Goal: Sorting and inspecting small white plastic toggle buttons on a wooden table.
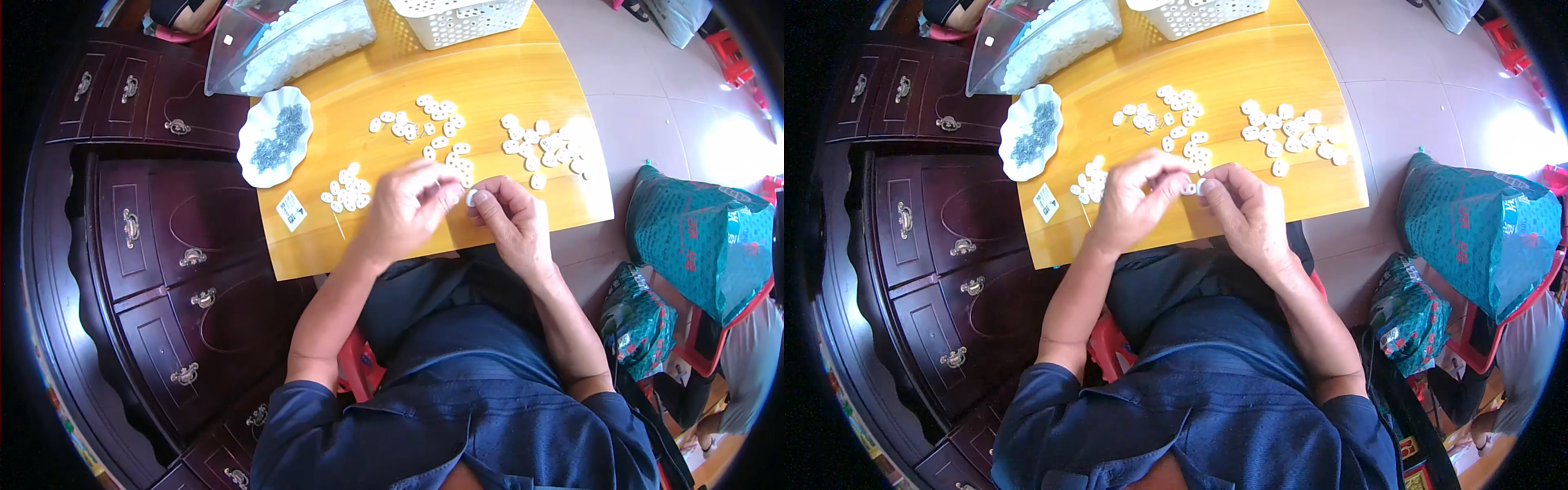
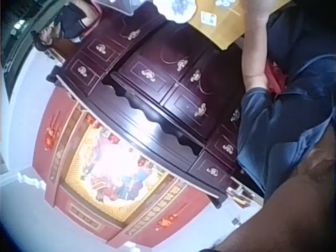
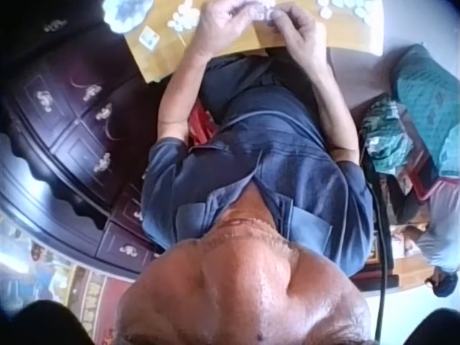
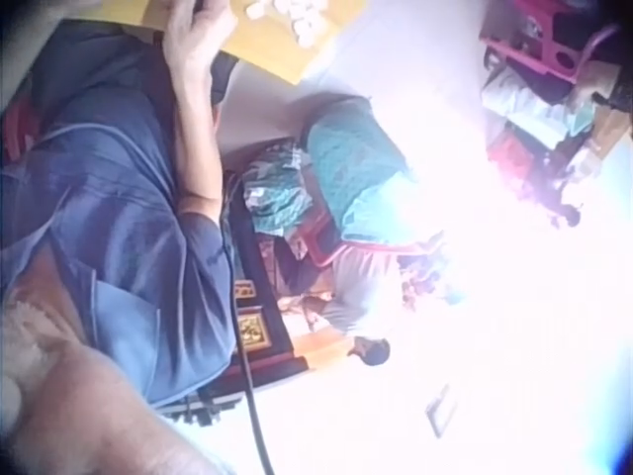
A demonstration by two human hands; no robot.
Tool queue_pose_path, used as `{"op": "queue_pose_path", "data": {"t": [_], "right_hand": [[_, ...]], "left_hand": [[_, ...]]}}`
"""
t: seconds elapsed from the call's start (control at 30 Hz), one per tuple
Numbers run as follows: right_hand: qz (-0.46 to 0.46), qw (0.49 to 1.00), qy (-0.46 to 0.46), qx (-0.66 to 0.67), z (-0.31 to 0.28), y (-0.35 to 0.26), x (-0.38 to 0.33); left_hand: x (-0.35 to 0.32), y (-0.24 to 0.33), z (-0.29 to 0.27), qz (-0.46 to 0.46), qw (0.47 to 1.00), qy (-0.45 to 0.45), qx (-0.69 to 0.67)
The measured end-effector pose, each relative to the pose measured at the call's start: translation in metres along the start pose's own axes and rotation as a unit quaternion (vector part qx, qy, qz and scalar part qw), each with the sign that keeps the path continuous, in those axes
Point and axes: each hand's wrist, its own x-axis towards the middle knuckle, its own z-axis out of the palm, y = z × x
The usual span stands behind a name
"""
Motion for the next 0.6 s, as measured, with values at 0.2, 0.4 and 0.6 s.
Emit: {"op": "queue_pose_path", "data": {"t": [0.2, 0.4, 0.6], "right_hand": [[-0.057, 0.962, 0.029, -0.264, -0.017, -0.013, 0.007], [-0.112, 0.921, 0.049, -0.370, -0.024, -0.003, 0.011], [-0.091, 0.908, 0.042, -0.406, -0.020, -0.004, 0.015]], "left_hand": [[0.044, -0.042, -0.020, 0.064, 0.955, 0.091, 0.276], [0.064, -0.052, -0.015, 0.081, 0.939, 0.066, 0.328], [0.073, -0.049, -0.014, 0.074, 0.935, 0.036, 0.344]]}}
